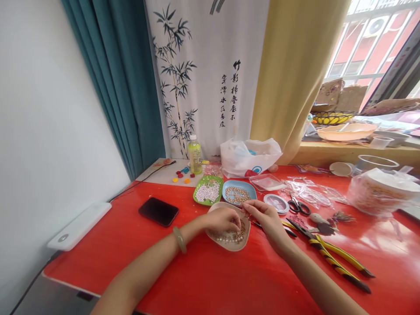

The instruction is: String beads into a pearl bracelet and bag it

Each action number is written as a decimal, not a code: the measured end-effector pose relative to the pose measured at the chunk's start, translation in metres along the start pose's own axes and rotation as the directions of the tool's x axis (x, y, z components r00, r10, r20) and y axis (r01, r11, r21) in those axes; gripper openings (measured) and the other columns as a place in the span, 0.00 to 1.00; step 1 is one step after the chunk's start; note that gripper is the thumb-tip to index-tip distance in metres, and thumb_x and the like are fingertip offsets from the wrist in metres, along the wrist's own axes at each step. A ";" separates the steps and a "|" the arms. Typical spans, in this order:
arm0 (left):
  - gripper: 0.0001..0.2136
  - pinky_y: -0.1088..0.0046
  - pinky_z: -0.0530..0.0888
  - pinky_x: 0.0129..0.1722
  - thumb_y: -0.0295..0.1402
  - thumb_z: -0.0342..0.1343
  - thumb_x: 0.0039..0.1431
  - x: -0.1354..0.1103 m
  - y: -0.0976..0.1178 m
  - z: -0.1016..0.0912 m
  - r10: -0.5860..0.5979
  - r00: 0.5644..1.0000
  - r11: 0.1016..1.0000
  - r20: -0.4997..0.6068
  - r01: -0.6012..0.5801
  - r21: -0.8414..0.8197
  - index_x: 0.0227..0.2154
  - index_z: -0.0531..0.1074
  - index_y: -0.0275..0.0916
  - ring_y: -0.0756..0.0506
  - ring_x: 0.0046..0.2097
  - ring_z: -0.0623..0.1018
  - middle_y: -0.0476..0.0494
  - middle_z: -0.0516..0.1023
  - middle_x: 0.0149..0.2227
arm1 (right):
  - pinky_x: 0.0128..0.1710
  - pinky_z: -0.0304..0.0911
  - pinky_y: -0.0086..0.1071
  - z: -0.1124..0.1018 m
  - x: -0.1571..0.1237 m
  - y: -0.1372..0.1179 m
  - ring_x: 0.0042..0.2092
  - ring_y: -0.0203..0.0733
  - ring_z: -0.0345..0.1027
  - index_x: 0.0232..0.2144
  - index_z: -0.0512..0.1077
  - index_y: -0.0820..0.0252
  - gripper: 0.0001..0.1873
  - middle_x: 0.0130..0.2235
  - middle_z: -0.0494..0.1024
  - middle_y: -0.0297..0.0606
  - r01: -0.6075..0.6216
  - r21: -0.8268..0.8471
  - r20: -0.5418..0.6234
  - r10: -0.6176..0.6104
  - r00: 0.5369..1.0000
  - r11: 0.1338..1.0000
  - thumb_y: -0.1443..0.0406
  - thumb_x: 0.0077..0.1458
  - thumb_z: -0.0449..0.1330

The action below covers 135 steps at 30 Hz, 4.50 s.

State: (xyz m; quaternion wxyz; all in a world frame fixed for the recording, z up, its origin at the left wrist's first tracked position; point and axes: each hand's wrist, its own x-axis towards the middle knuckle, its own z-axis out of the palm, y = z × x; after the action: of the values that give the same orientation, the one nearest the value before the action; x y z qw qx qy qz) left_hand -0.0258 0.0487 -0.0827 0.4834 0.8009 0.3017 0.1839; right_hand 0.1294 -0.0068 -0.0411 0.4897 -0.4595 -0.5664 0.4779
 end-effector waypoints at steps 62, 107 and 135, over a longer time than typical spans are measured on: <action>0.16 0.77 0.67 0.29 0.37 0.64 0.37 0.000 0.018 -0.017 -0.117 0.940 0.794 -0.321 -0.105 -0.598 0.28 0.71 0.32 0.51 0.29 0.72 0.42 0.75 0.30 | 0.25 0.59 0.28 0.000 0.009 0.021 0.24 0.35 0.62 0.23 0.69 0.61 0.16 0.22 0.70 0.33 0.024 -0.102 -0.007 -0.025 1.000 0.994 0.53 0.44 0.57; 0.04 0.77 0.64 0.30 0.29 0.61 0.37 -0.010 -0.038 -0.073 -0.095 0.901 0.992 -0.424 0.053 -0.110 0.20 0.74 0.35 0.50 0.28 0.70 0.47 0.75 0.24 | 0.26 0.59 0.28 0.000 0.006 0.015 0.26 0.35 0.62 0.25 0.73 0.62 0.18 0.24 0.71 0.36 0.014 -0.030 -0.042 -0.015 0.999 0.999 0.52 0.41 0.60; 0.13 0.81 0.68 0.28 0.28 0.67 0.32 -0.001 0.013 -0.022 -0.248 0.916 0.616 -0.314 -0.101 -0.781 0.24 0.73 0.32 0.54 0.26 0.73 0.47 0.75 0.24 | 0.21 0.55 0.27 0.006 -0.002 0.012 0.20 0.34 0.58 0.18 0.67 0.60 0.10 0.16 0.64 0.29 0.107 -0.184 -0.085 -0.124 0.989 0.977 0.62 0.46 0.54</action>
State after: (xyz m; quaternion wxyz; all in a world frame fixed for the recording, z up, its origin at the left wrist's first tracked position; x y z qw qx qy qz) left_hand -0.0351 0.0584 -0.0615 0.7202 0.4417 0.3146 0.4327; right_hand 0.1244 -0.0081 -0.0533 0.5001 -0.4901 -0.6087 0.3732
